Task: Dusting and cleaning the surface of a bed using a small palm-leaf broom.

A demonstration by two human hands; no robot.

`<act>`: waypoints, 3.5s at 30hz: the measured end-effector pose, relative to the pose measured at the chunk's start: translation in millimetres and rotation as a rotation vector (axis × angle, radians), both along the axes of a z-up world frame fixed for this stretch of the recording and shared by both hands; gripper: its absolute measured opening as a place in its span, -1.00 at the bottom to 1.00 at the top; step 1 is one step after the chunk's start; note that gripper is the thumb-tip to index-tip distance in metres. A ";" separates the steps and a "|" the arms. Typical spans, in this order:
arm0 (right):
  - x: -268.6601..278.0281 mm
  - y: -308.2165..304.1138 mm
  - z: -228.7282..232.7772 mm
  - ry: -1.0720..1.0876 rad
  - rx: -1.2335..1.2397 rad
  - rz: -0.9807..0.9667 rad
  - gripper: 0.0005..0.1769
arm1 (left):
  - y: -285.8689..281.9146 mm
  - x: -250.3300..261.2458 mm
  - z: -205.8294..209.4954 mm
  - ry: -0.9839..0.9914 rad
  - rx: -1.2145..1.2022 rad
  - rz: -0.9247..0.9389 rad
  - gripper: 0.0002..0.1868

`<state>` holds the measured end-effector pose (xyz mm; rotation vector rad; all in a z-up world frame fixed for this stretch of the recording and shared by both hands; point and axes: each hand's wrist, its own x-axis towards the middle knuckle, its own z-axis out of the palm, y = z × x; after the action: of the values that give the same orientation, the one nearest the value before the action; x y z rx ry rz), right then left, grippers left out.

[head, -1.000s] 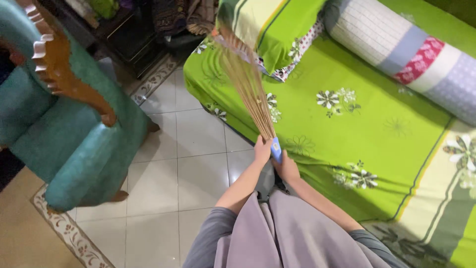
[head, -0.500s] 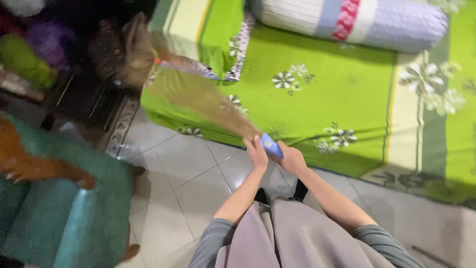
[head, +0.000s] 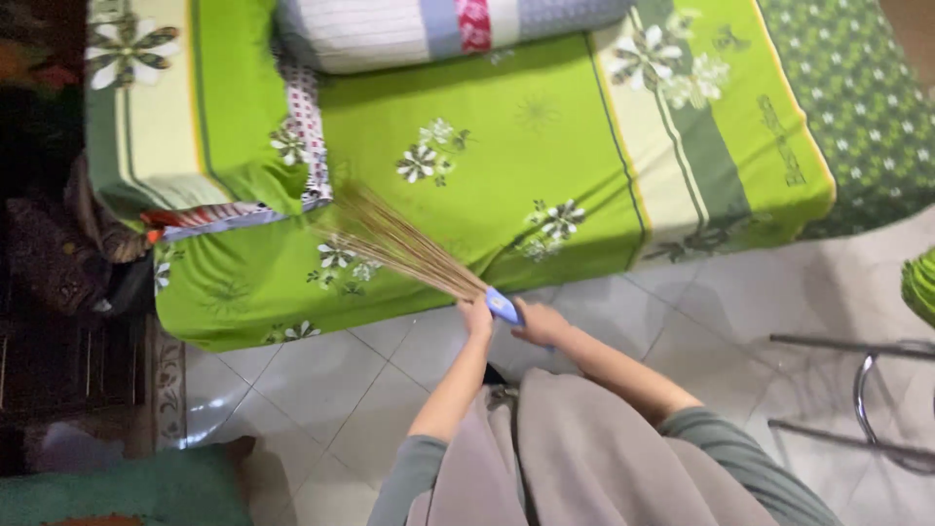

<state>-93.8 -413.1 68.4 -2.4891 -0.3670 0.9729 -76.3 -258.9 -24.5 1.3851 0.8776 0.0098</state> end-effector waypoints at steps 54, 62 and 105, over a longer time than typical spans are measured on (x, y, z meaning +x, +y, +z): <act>41.5 -525.6 -141.8 -0.174 0.327 -1.582 -0.60 | -683.1 182.5 -78.4 0.137 0.638 -1.531 -0.20; 139.7 -544.3 -105.9 -0.536 0.340 -1.313 -0.43 | -640.0 254.9 85.2 -0.282 0.487 -1.207 -0.23; 222.8 -882.3 -181.8 0.057 0.409 -1.533 -0.53 | -989.1 347.6 -70.2 0.200 0.713 -1.489 -0.36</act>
<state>129.0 -1295.4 -113.4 -1.5826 1.1001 0.2201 271.2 -1248.0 -94.7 2.4497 -0.2350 -1.0430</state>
